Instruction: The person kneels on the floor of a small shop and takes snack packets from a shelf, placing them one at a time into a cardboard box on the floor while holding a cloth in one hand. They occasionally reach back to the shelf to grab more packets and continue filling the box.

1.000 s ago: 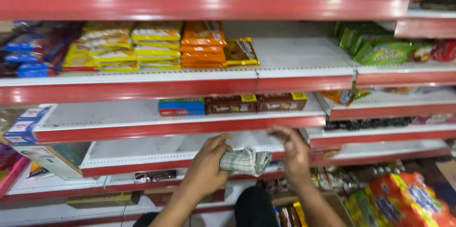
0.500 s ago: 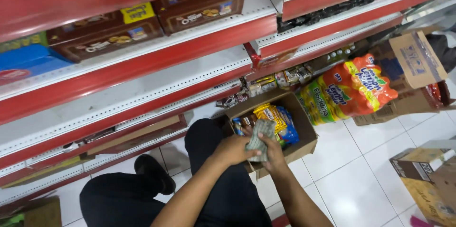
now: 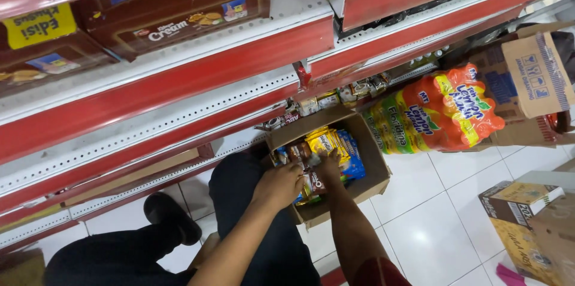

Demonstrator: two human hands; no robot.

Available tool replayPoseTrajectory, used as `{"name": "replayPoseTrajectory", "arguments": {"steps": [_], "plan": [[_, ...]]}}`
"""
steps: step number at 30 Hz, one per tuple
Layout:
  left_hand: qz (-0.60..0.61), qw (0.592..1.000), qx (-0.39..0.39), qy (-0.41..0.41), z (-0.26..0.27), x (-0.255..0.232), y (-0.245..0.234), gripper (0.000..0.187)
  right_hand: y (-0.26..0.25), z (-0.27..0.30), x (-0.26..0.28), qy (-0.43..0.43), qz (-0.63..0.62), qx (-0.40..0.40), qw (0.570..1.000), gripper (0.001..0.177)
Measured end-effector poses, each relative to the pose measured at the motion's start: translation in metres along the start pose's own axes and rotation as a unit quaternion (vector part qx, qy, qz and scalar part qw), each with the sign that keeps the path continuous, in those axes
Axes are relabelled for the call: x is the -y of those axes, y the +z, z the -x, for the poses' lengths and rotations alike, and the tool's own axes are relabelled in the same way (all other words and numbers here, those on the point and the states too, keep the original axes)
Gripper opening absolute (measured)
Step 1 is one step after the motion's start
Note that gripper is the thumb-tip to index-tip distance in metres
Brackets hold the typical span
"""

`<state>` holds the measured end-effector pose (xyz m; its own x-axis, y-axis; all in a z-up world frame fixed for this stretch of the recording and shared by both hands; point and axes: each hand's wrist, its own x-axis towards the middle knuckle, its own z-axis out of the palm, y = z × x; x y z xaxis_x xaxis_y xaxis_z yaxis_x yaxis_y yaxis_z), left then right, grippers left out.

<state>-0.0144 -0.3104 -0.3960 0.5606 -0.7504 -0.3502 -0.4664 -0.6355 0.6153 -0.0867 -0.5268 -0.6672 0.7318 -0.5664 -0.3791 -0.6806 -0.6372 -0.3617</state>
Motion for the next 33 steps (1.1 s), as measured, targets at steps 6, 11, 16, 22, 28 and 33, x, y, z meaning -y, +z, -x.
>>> {"name": "replayPoseTrajectory", "arguments": {"steps": [6, 11, 16, 22, 28, 33], "plan": [[0.016, 1.000, 0.003, -0.025, -0.002, -0.007, -0.005, 0.030, 0.009, 0.024, 0.006, 0.012, -0.039, -0.114, 0.993, 0.064], [0.025, 1.000, -0.003, -0.015, 0.001, -0.007, -0.001, 0.028, -0.012, 0.022, -0.004, 0.073, -0.085, -0.099, 0.989, 0.050], [0.032, 0.999, -0.041, -0.005, 0.009, -0.008, 0.001, 0.024, -0.019, 0.045, -0.028, 0.006, -0.110, -0.077, 0.991, 0.042], [0.071, 0.988, -0.131, -0.032, 0.021, 0.013, 0.019, 0.031, -0.073, 0.138, 0.037, 0.002, -0.327, -0.095, 0.940, 0.034], [0.390, 0.864, -0.319, -0.010, 0.077, 0.050, -0.018, 0.059, -0.155, 0.234, 0.156, -0.038, -0.668, -0.028, 0.742, 0.045], [0.735, 0.674, -0.072, 0.013, 0.195, 0.108, -0.029, 0.074, -0.159, 0.270, 0.202, -0.067, -0.535, 0.244, 0.806, 0.050]]}}
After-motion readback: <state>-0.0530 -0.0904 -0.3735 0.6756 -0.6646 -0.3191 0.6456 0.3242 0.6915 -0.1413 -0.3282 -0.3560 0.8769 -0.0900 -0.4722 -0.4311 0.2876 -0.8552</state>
